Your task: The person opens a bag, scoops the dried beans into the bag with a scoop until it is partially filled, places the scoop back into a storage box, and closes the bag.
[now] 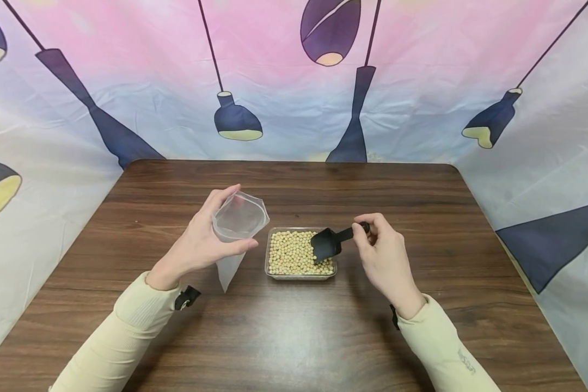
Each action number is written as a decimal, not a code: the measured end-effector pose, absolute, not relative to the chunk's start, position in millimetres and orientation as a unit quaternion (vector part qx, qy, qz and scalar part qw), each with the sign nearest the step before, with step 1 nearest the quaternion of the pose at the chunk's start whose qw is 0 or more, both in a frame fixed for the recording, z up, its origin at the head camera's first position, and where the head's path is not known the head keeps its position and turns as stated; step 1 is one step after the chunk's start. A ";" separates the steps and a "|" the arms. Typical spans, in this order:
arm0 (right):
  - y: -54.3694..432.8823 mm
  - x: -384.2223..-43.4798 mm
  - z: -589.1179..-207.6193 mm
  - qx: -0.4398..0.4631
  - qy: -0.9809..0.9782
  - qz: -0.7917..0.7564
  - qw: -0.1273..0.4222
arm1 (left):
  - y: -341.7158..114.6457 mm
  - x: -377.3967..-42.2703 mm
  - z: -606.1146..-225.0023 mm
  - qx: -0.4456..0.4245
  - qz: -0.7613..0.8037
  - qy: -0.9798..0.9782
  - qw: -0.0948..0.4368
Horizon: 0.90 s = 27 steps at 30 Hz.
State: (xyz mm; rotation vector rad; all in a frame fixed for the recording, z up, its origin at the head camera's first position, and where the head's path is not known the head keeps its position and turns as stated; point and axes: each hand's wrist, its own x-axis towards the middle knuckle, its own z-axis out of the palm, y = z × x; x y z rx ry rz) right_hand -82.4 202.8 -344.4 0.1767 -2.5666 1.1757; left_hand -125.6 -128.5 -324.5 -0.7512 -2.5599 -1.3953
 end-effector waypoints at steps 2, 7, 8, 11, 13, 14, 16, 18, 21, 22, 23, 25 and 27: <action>205.3 -84.1 -346.7 0.047 -0.893 0.431 0.122 | -128.4 -125.8 -324.5 -0.248 -0.462 -0.849 0.065; 209.1 -89.2 -354.8 0.017 -0.869 0.494 0.030 | -128.7 -126.4 -324.3 -0.245 -0.462 -0.850 0.067; 208.9 -90.1 -356.6 0.012 -0.862 0.506 0.016 | -128.7 -126.7 -324.2 -0.245 -0.462 -0.849 0.068; 207.3 -93.2 -362.6 -0.004 -0.842 0.539 -0.021 | -128.6 -127.4 -324.6 -0.246 -0.464 -0.848 0.068; 205.4 -94.6 -366.4 -0.012 -0.829 0.558 -0.038 | -128.6 -127.8 -325.1 -0.247 -0.465 -0.847 0.068; 204.6 -95.3 -368.4 -0.015 -0.823 0.566 -0.047 | -128.6 -128.0 -325.4 -0.248 -0.465 -0.847 0.068; 202.9 -96.5 -372.1 -0.018 -0.812 0.580 -0.061 | -128.6 -128.3 -325.9 -0.250 -0.465 -0.846 0.068; 201.7 -97.5 -375.2 -0.021 -0.803 0.592 -0.071 | -128.5 -128.4 -326.2 -0.251 -0.465 -0.846 0.068; 201.8 -98.7 -379.2 -0.024 -0.784 0.615 -0.084 | -128.2 -128.5 -326.6 -0.249 -0.465 -0.847 0.065; 202.4 -98.9 -380.0 -0.025 -0.777 0.623 -0.088 | -128.1 -128.4 -326.4 -0.248 -0.465 -0.848 0.064; 203.3 -99.2 -380.7 -0.029 -0.770 0.631 -0.091 | -128.1 -128.3 -326.3 -0.247 -0.465 -0.848 0.063; 205.8 -99.4 -381.6 -0.031 -0.758 0.644 -0.097 | -128.0 -128.2 -326.2 -0.244 -0.465 -0.849 0.060; 209.1 -99.4 -381.9 -0.036 -0.752 0.650 -0.103 | -128.1 -128.3 -326.2 -0.243 -0.465 -0.849 0.060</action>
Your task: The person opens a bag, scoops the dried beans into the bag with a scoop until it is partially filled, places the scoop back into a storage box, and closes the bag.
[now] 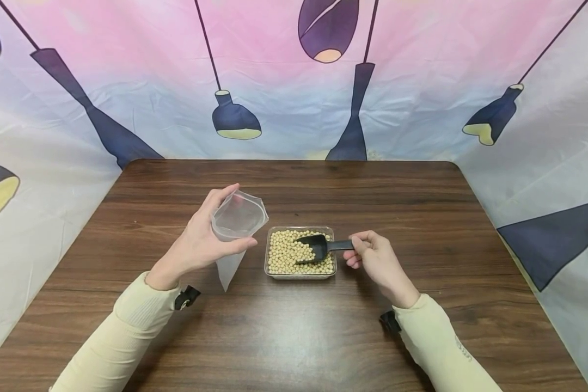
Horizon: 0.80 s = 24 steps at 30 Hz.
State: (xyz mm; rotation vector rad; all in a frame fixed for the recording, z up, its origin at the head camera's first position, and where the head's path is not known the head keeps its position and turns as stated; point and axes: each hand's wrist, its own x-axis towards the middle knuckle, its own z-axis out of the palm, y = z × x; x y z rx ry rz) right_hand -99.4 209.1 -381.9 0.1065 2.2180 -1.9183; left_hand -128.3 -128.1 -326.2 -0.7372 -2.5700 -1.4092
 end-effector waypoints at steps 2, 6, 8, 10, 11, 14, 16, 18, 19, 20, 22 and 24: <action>212.9 -99.3 -382.4 0.040 0.747 -0.654 0.113 | -127.7 -128.0 -326.0 -0.244 -0.466 -0.848 0.061; 219.0 -98.8 -382.8 0.051 0.731 -0.666 0.139 | -127.1 -127.2 -324.6 -0.248 -0.468 -0.846 0.066; 220.9 -98.7 -382.7 0.056 0.715 -0.680 0.153 | -127.1 -126.7 -323.9 -0.250 -0.471 -0.843 0.067; 222.5 -98.8 -382.3 0.058 0.693 -0.700 0.163 | -127.3 -126.5 -323.6 -0.249 -0.474 -0.841 0.070; 223.1 -99.0 -381.6 0.057 0.681 -0.711 0.166 | -127.6 -126.5 -323.7 -0.249 -0.476 -0.840 0.072; 224.8 -99.7 -378.5 0.052 0.641 -0.746 0.173 | -128.0 -126.2 -323.9 -0.246 -0.482 -0.838 0.072; 225.8 -99.9 -375.3 0.049 0.619 -0.765 0.174 | -127.9 -125.9 -323.9 -0.245 -0.484 -0.837 0.072; 226.4 -99.6 -370.9 0.048 0.601 -0.779 0.172 | -127.9 -125.4 -323.7 -0.246 -0.486 -0.835 0.072; 226.7 -99.7 -368.3 0.049 0.593 -0.786 0.170 | -128.0 -125.3 -323.7 -0.248 -0.487 -0.834 0.072; 226.8 -99.8 -365.4 0.049 0.586 -0.791 0.166 | -128.1 -125.4 -323.7 -0.250 -0.489 -0.832 0.074; 226.9 -100.1 -358.8 0.045 0.577 -0.800 0.156 | -128.2 -125.3 -323.3 -0.256 -0.490 -0.829 0.078; 226.2 -101.3 -351.2 0.036 0.569 -0.809 0.145 | -128.6 -125.2 -323.0 -0.259 -0.490 -0.829 0.079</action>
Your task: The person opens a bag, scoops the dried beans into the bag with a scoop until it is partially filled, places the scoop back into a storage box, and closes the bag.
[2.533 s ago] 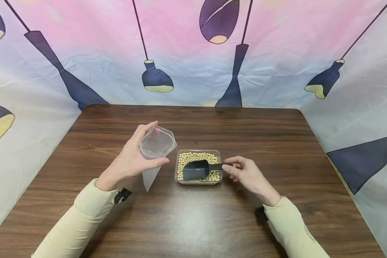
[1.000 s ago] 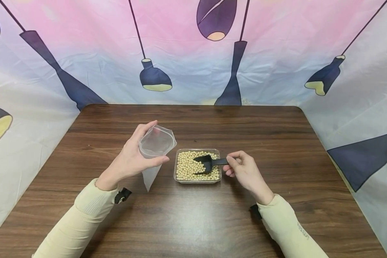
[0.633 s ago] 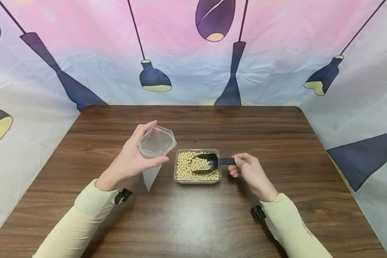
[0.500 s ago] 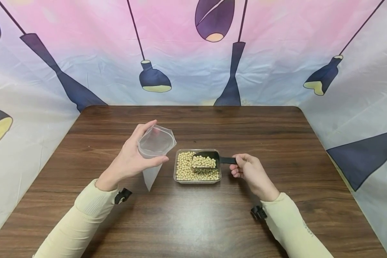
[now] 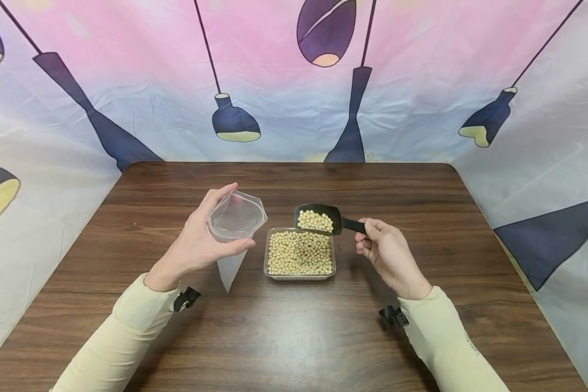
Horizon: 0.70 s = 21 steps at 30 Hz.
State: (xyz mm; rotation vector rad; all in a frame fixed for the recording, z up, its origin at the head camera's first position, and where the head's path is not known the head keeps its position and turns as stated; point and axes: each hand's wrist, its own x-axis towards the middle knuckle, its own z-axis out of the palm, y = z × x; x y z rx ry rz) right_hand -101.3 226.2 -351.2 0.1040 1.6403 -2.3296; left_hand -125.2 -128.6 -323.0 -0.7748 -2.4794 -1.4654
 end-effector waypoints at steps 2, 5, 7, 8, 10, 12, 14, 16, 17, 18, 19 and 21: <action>225.0 -102.6 -342.9 0.022 0.564 -0.815 0.133 | -128.6 -125.0 -323.0 -0.260 -0.488 -0.830 0.079; 221.9 -104.4 -330.3 -0.003 0.563 -0.818 0.117 | -128.6 -124.5 -323.1 -0.259 -0.485 -0.832 0.077; 218.5 -105.9 -322.3 -0.018 0.565 -0.818 0.106 | -128.4 -124.3 -323.0 -0.259 -0.484 -0.832 0.077; 216.3 -106.8 -318.7 -0.025 0.566 -0.818 0.101 | -128.3 -124.3 -323.0 -0.259 -0.484 -0.832 0.077; 211.3 -108.9 -312.0 -0.036 0.567 -0.817 0.093 | -127.9 -124.1 -322.8 -0.258 -0.485 -0.832 0.075; 205.5 -111.1 -306.1 -0.046 0.568 -0.817 0.085 | -127.6 -124.0 -322.6 -0.259 -0.485 -0.832 0.074; 199.6 -113.4 -301.2 -0.054 0.565 -0.819 0.081 | -127.2 -123.9 -322.3 -0.260 -0.486 -0.831 0.073; 194.0 -115.6 -297.6 -0.061 0.565 -0.819 0.077 | -126.6 -123.8 -322.0 -0.261 -0.487 -0.830 0.071; 191.2 -116.6 -296.0 -0.064 0.566 -0.819 0.075 | -126.3 -123.9 -321.9 -0.262 -0.488 -0.830 0.071; 188.6 -117.5 -294.5 -0.066 0.567 -0.818 0.074 | -126.1 -123.8 -321.8 -0.262 -0.488 -0.829 0.070; 186.0 -118.4 -292.9 -0.068 0.570 -0.816 0.072 | -125.9 -123.9 -321.7 -0.261 -0.489 -0.829 0.070; 180.9 -120.0 -289.8 -0.071 0.578 -0.810 0.069 | -125.4 -123.9 -321.3 -0.261 -0.488 -0.830 0.071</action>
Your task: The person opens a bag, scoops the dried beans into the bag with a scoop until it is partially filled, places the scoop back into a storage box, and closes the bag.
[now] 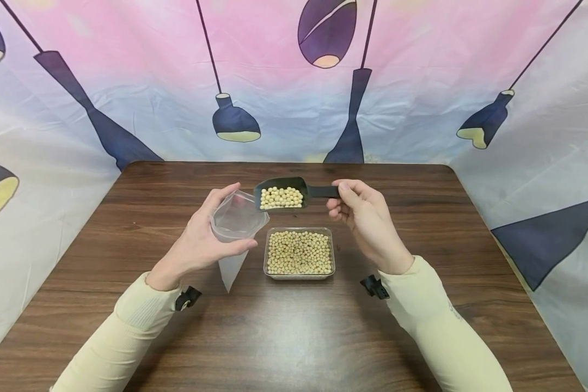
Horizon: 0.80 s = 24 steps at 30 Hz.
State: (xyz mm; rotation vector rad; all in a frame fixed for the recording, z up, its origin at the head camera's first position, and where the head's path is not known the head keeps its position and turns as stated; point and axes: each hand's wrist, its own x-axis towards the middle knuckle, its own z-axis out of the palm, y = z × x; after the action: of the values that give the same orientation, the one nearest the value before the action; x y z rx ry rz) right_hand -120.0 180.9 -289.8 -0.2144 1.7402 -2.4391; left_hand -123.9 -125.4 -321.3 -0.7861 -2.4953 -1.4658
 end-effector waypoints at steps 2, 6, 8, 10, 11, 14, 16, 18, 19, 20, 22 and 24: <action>176.0 -121.3 -287.0 -0.074 0.580 -0.808 0.067 | -125.3 -123.9 -321.3 -0.261 -0.485 -0.831 0.073; 167.2 -123.0 -282.6 -0.083 0.583 -0.806 0.062 | -125.5 -123.8 -321.0 -0.262 -0.483 -0.833 0.075; 163.9 -123.2 -281.3 -0.088 0.584 -0.805 0.060 | -125.7 -123.6 -321.2 -0.261 -0.482 -0.833 0.072; 161.2 -123.2 -279.9 -0.091 0.584 -0.804 0.057 | -125.8 -123.5 -321.3 -0.261 -0.482 -0.833 0.069; 160.3 -123.3 -279.4 -0.093 0.583 -0.805 0.056 | -125.8 -123.6 -321.3 -0.261 -0.482 -0.834 0.068; 157.8 -123.3 -278.2 -0.091 0.589 -0.801 0.048 | -125.6 -123.6 -321.1 -0.263 -0.481 -0.834 0.067; 156.6 -123.3 -277.7 -0.090 0.600 -0.794 0.040 | -125.4 -123.5 -320.8 -0.264 -0.481 -0.833 0.066; 155.5 -123.3 -277.3 -0.088 0.614 -0.784 0.031 | -125.2 -123.1 -320.8 -0.262 -0.481 -0.834 0.065; 155.1 -123.4 -277.2 -0.088 0.619 -0.780 0.027 | -125.2 -123.0 -320.9 -0.262 -0.481 -0.834 0.064; 154.9 -123.4 -277.1 -0.089 0.621 -0.778 0.025 | -125.3 -123.1 -321.2 -0.261 -0.482 -0.834 0.064; 154.6 -123.5 -277.0 -0.091 0.626 -0.774 0.020 | -125.4 -123.0 -321.2 -0.260 -0.482 -0.834 0.064; 154.5 -123.6 -276.9 -0.093 0.628 -0.772 0.017 | -125.4 -123.4 -321.8 -0.260 -0.483 -0.834 0.066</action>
State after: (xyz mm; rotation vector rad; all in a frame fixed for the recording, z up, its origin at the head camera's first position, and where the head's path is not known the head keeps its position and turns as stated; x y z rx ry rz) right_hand -123.6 154.5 -276.9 -0.2887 1.9530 -2.4002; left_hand -123.4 -125.4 -321.8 -0.7852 -2.5149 -1.4565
